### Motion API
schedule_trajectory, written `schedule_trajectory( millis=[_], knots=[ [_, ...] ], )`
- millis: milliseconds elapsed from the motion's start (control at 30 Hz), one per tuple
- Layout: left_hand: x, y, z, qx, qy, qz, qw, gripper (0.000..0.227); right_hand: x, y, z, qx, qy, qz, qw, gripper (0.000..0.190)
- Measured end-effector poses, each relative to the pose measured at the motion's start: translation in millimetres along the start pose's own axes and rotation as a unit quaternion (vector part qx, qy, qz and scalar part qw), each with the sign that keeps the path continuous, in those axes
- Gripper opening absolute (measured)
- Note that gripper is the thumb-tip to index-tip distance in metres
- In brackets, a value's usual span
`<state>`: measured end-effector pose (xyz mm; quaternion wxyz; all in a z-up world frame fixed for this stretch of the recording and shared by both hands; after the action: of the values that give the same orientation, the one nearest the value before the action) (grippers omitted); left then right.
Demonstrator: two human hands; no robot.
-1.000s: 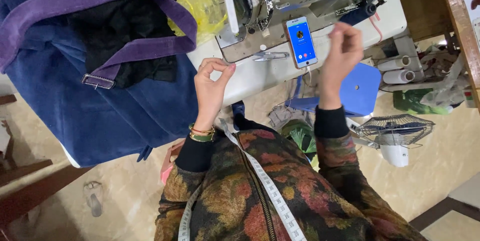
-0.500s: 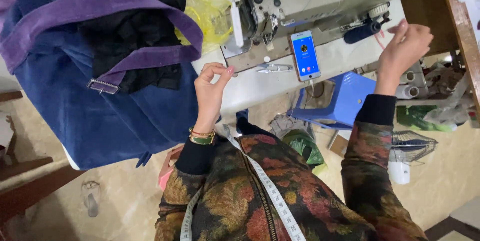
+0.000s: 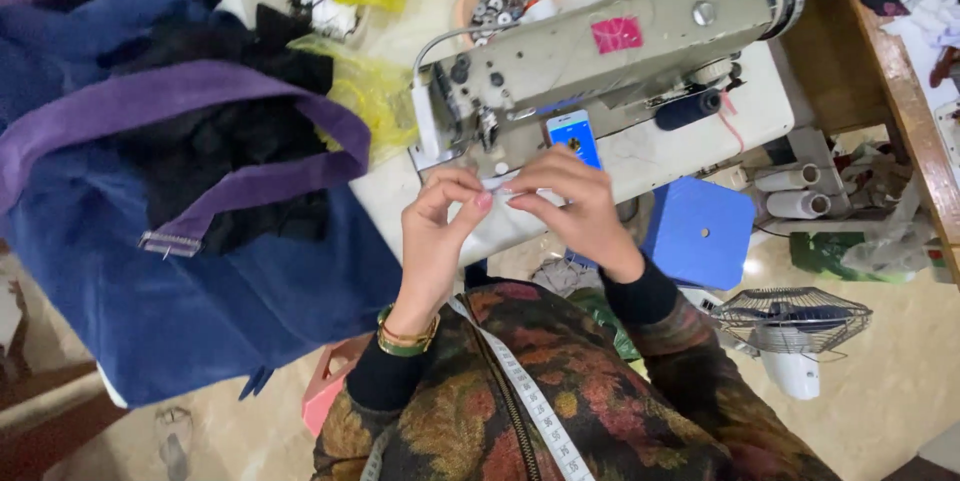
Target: The person prepares a sewing machine by threading the needle and adjusting the tension. They use scissors to cut thread and handle a spool of thread. The person also interacts with a smartphone placed on the machine and handles a piece of purple fabric.
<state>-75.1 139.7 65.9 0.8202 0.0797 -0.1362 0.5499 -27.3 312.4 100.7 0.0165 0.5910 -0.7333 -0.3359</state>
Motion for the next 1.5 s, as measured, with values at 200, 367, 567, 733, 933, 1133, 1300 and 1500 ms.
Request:
schedule_trajectory(
  millis=[200, 367, 567, 733, 933, 1133, 1300, 1500],
  knots=[
    [15, 14, -17, -0.010, -0.003, -0.025, 1.000, 0.013, -6, 3, 19, -0.015, 0.045, 0.027, 0.999, 0.007],
    [26, 23, -14, 0.037, 0.087, -0.056, 0.994, 0.005, -18, 1, 29, -0.001, 0.082, 0.043, 0.996, 0.000],
    [46, 30, 7, 0.118, 0.200, -0.086, 0.969, 0.005, -28, -6, 44, 0.028, 0.134, 0.051, 0.989, 0.004],
    [58, 33, 15, 0.192, 0.282, -0.097, 0.935, 0.010, -36, -8, 51, 0.013, 0.125, 0.069, 0.990, 0.004],
    [65, 37, 13, 0.239, 0.340, -0.116, 0.902, 0.007, -40, -12, 61, -0.006, 0.069, 0.041, 0.997, 0.010],
    [73, 40, 8, 0.242, 0.353, -0.088, 0.899, 0.011, -45, -9, 66, -0.016, 0.099, 0.030, 0.995, 0.010],
    [76, 43, 2, 0.242, 0.347, -0.106, 0.900, 0.010, -51, -7, 77, -0.001, 0.153, 0.017, 0.988, 0.010],
    [76, 51, 14, 0.257, 0.354, -0.054, 0.898, 0.007, -103, -9, 115, 0.024, 0.053, 0.060, 0.997, 0.024]
  ],
)
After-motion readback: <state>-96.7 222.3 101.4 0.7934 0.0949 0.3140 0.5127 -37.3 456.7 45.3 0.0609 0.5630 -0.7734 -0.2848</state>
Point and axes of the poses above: each hand's wrist, its own y-axis towards the middle knuckle, its own x-axis out of the palm, z = x × y, the point moved 2 cm from there along y, towards the middle knuckle, and after that the axes turned 1 degree about z, right-handed, at the moved point
